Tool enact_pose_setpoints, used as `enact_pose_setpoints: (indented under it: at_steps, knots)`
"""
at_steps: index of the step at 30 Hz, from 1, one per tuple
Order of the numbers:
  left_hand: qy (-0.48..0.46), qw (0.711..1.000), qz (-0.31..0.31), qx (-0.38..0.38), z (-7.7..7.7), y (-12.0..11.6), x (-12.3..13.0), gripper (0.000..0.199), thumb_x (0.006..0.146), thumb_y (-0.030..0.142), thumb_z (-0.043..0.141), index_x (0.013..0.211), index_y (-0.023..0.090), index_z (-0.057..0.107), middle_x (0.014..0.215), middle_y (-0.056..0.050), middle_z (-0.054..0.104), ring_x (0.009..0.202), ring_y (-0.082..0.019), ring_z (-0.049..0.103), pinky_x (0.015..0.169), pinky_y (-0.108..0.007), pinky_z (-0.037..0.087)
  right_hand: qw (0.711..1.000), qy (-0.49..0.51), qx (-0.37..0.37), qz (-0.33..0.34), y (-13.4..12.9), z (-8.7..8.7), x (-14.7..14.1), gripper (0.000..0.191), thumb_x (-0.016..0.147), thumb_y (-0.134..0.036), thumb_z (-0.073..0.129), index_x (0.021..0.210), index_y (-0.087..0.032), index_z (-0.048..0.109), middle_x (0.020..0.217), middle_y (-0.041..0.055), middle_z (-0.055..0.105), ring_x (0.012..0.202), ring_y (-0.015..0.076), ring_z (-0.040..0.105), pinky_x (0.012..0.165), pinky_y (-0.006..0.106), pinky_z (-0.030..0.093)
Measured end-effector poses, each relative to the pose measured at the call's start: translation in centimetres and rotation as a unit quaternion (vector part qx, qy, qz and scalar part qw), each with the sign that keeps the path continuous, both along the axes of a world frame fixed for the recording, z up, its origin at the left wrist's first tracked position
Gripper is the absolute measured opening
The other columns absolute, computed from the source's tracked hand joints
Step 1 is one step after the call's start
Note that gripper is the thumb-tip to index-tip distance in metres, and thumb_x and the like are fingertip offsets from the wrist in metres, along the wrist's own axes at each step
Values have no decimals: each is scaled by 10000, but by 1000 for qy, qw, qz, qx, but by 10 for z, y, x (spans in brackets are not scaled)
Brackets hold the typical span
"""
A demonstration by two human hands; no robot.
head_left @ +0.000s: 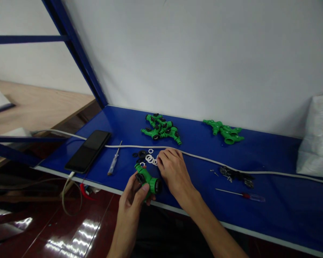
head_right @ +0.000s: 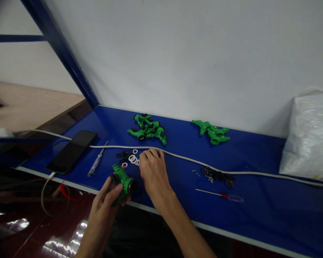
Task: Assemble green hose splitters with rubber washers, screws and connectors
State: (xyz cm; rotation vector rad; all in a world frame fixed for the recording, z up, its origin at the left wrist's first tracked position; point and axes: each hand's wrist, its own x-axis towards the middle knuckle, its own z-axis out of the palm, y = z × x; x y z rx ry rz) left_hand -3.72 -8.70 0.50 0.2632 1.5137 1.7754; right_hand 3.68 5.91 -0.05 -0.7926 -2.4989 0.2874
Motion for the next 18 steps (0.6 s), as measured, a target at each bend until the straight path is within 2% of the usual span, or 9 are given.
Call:
enact_pose_setpoints:
  at_steps: [6, 8, 10, 12, 15, 18]
  knots:
    - [-24, 999, 41, -20, 13, 6, 6, 544, 681, 395, 849, 1149, 155, 711, 719, 20, 652, 565, -124, 583, 536, -224, 444, 998, 56, -11, 6, -1, 3, -5, 146, 968, -110, 600, 1029, -175, 716, 973, 71, 753, 982, 253, 639, 931, 416, 494]
    - [-32, 998, 49, -27, 14, 7, 6, 551, 674, 390, 851, 1146, 146, 708, 757, 9, 676, 570, -125, 593, 539, -225, 447, 995, 95, -19, -6, -3, 10, 2, 166, 985, -114, 580, 1070, -173, 710, 1012, 66, 762, 978, 221, 662, 931, 372, 519]
    - [-36, 998, 52, -27, 16, 9, 6, 563, 674, 386, 854, 1155, 136, 702, 817, -8, 700, 586, -125, 605, 550, -225, 455, 983, 171, -67, -24, -8, 19, 16, 134, 977, -129, 611, 1045, -172, 719, 1011, 52, 771, 937, 179, 696, 896, 308, 549]
    - [-38, 998, 43, -23, 18, 11, 7, 557, 683, 386, 853, 1154, 127, 705, 852, -21, 707, 602, -126, 610, 561, -228, 460, 946, 269, -179, -40, -17, 30, 37, 58, 933, -171, 697, 956, -198, 743, 921, 12, 778, 837, 145, 723, 812, 247, 571]
    - [-35, 999, 4, -15, 21, 19, 11, 506, 713, 403, 841, 1118, 126, 721, 831, -22, 692, 613, -128, 607, 579, -236, 471, 868, 331, -363, -70, -32, 45, 71, 24, 892, -248, 753, 884, -245, 776, 803, -25, 772, 741, 125, 737, 719, 193, 585]
    - [-35, 996, -77, -2, 21, 30, 20, 520, 750, 437, 824, 1161, 134, 718, 782, -8, 670, 616, -126, 600, 600, -238, 480, 812, 365, -447, -89, -46, 52, 96, 42, 850, -298, 794, 850, -256, 793, 778, -22, 757, 708, 118, 735, 693, 169, 590]
